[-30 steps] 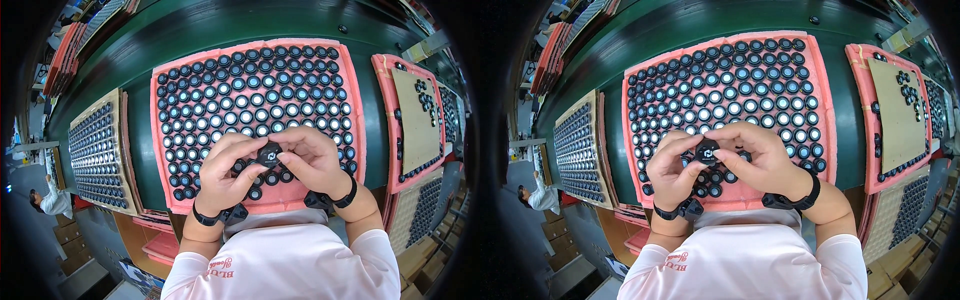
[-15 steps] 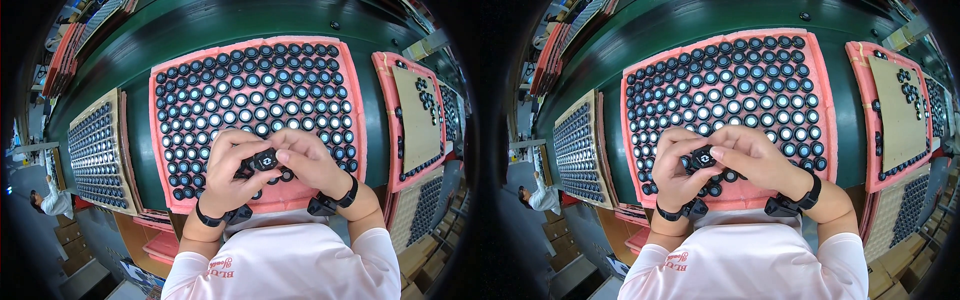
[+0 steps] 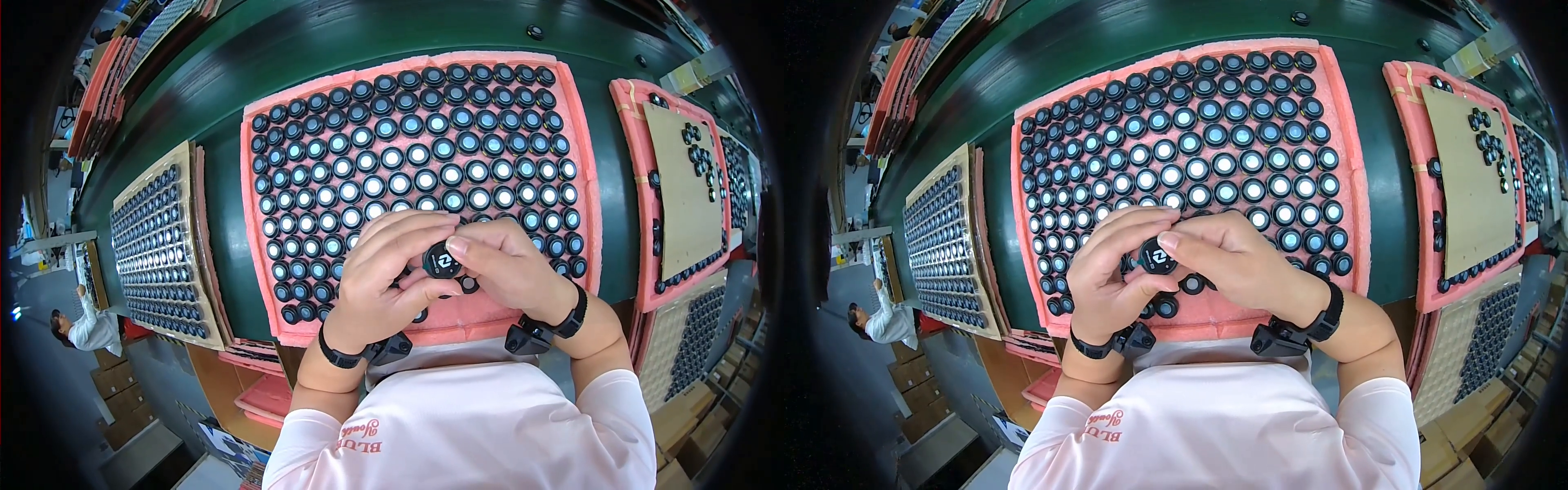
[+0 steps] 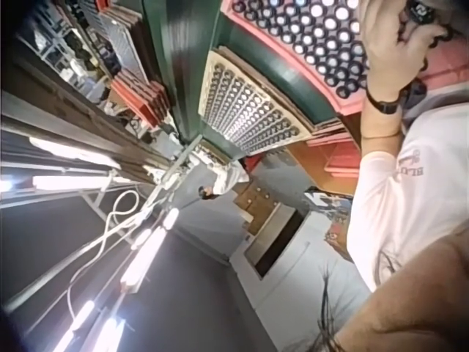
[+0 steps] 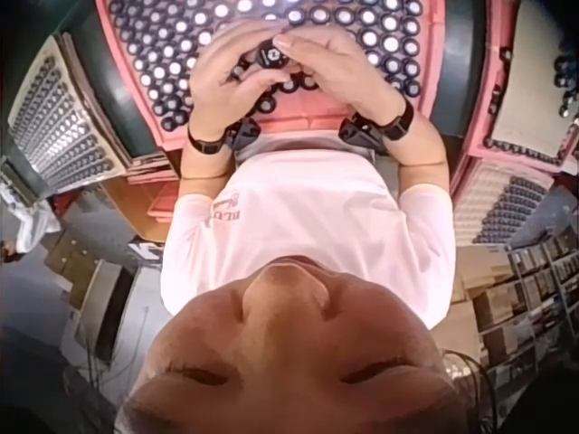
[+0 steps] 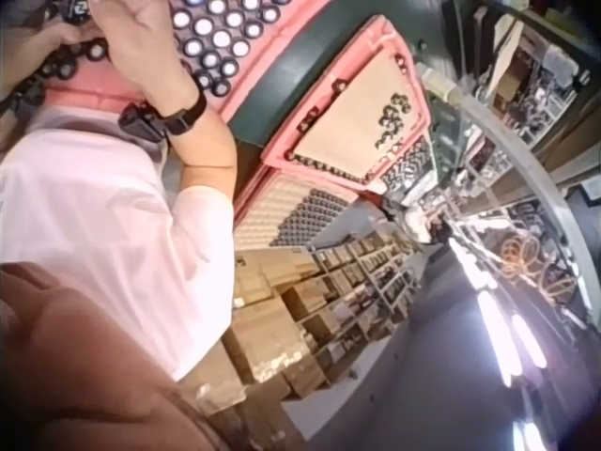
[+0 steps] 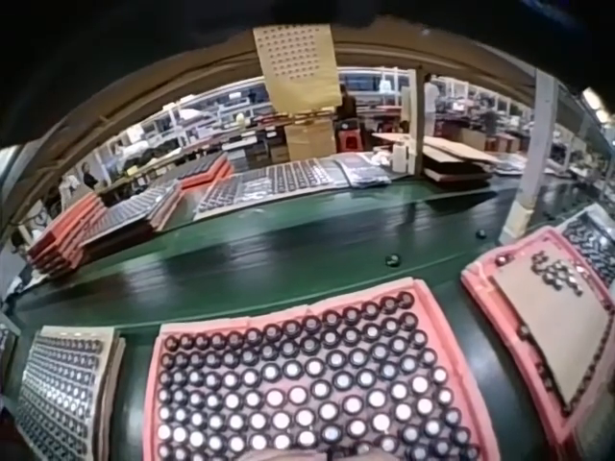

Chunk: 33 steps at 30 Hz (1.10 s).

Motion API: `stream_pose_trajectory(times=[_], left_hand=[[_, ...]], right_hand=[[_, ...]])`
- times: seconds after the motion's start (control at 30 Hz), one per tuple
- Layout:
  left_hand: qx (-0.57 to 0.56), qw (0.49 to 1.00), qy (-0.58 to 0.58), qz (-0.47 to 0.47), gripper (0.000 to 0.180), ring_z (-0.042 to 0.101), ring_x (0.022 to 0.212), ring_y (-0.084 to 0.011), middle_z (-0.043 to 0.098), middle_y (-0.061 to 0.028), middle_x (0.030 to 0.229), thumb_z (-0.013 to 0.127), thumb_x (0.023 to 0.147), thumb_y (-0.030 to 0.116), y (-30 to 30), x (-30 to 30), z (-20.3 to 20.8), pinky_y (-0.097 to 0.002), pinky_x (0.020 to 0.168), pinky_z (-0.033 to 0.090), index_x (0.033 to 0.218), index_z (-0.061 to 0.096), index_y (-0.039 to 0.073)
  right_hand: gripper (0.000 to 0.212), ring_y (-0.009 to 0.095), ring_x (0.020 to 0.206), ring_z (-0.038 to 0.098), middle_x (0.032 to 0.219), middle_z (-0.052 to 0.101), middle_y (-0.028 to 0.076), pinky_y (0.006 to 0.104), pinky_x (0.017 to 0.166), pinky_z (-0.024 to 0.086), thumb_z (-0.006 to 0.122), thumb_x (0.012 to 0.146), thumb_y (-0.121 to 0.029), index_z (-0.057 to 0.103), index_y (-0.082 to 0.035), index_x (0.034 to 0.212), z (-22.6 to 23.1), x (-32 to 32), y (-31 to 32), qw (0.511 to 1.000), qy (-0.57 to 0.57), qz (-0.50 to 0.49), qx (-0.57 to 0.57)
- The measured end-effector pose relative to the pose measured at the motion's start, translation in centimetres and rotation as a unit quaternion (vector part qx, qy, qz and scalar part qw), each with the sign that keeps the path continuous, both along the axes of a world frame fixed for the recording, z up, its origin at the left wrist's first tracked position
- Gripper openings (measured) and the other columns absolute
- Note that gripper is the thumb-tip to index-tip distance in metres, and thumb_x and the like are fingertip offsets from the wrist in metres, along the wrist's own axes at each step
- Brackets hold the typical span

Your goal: Assembling or inspecting small electronic components on a production line.

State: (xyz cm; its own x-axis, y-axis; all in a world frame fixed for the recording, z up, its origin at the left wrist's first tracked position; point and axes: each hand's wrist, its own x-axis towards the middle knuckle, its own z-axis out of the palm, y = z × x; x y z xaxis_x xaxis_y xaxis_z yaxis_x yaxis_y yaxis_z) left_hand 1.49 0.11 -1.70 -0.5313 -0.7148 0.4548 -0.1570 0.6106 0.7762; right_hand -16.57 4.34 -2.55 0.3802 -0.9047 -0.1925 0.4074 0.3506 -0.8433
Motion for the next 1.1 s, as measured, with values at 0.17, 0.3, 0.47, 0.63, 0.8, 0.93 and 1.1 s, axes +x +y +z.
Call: stream_pose_trajectory(times=[0.17, 0.3, 0.47, 0.63, 0.8, 0.93, 1.1], left_hand=[[-0.001, 1.000, 0.011, -0.006, 0.055, 0.066, 0.100, -0.0314, 0.070, -0.0155, 0.104, 0.079, 0.071, 0.039, 0.0, -0.1, -0.2, -0.0409, 0.090, 0.048, 0.103, 0.067, -0.003], [-0.012, 1.000, 0.010, -0.011, 0.053, 0.066, 0.101, -0.0317, 0.070, -0.0155, 0.104, 0.078, 0.072, 0.039, -0.1, -0.1, 0.0, -0.0422, 0.090, 0.048, 0.103, 0.067, -0.003], [-0.021, 1.000, -0.007, -0.020, 0.053, 0.066, 0.101, -0.0319, 0.070, -0.0159, 0.104, 0.078, 0.072, 0.038, -0.2, 0.0, 0.2, -0.0426, 0.091, 0.048, 0.103, 0.067, -0.003], [-0.014, 1.000, 0.007, -0.009, 0.053, 0.066, 0.101, -0.0319, 0.070, -0.0166, 0.104, 0.079, 0.071, 0.037, -0.3, 0.0, -0.1, -0.0426, 0.091, 0.048, 0.103, 0.067, -0.003], [-0.015, 1.000, 0.025, -0.005, 0.050, 0.065, 0.104, -0.0301, 0.068, -0.0149, 0.111, 0.080, 0.071, 0.028, -0.3, 0.2, -0.1, -0.0405, 0.090, 0.047, 0.108, 0.065, -0.001], [-0.006, 0.999, 0.051, 0.007, 0.047, 0.064, 0.104, -0.0314, 0.068, -0.0164, 0.111, 0.081, 0.072, 0.025, -0.4, 0.3, -0.6, -0.0402, 0.091, 0.047, 0.108, 0.065, -0.001], [0.048, 0.993, 0.106, 0.011, 0.043, 0.063, 0.099, -0.0300, 0.067, -0.0157, 0.108, 0.081, 0.073, 0.021, -0.3, 0.8, -0.2, -0.0382, 0.088, 0.047, 0.107, 0.066, -0.001]], right_hand=[[0.027, 0.004, 0.067, 0.052, 0.074, 0.062, -0.001, 0.0223, 0.059, 0.045, 0.053, 0.099, -0.018, 0.068, 0.004, 0.093, 0.0, -0.5, -0.1, 0.999, 0.017, 0.001, -0.040], [0.028, 0.003, 0.060, 0.035, 0.064, 0.047, -0.006, 0.0238, 0.053, 0.029, 0.054, 0.097, -0.016, 0.061, 0.000, 0.075, 1.1, -0.2, -0.1, 0.997, 0.066, -0.011, -0.024], [0.029, 0.004, 0.058, 0.036, 0.063, 0.050, -0.005, 0.0232, 0.052, 0.030, 0.055, 0.097, -0.018, 0.063, 0.000, 0.077, 0.9, -0.7, -0.2, 0.990, 0.128, 0.002, -0.059], [0.026, 0.005, 0.067, 0.050, 0.074, 0.059, 0.000, 0.0220, 0.059, 0.041, 0.054, 0.098, -0.019, 0.064, 0.002, 0.086, 0.7, -0.2, -0.1, 0.998, 0.053, -0.012, -0.015], [0.019, 0.010, 0.083, 0.062, 0.092, 0.062, 0.004, 0.0248, 0.074, 0.051, 0.055, 0.098, -0.014, 0.060, 0.004, 0.096, 1.0, 0.2, -0.1, 0.995, -0.084, -0.045, 0.030], [0.015, 0.012, 0.092, 0.062, 0.101, 0.061, 0.006, 0.0261, 0.082, 0.051, 0.058, 0.094, -0.006, 0.057, 0.003, 0.106, 0.4, 0.2, 0.0, 0.995, -0.076, -0.032, -0.047], [0.026, 0.017, 0.103, 0.060, 0.109, 0.058, 0.010, 0.0284, 0.086, 0.049, 0.059, 0.086, 0.009, 0.051, 0.001, 0.110, 0.0, 0.5, 0.4, 0.979, 0.074, -0.053, -0.182]])
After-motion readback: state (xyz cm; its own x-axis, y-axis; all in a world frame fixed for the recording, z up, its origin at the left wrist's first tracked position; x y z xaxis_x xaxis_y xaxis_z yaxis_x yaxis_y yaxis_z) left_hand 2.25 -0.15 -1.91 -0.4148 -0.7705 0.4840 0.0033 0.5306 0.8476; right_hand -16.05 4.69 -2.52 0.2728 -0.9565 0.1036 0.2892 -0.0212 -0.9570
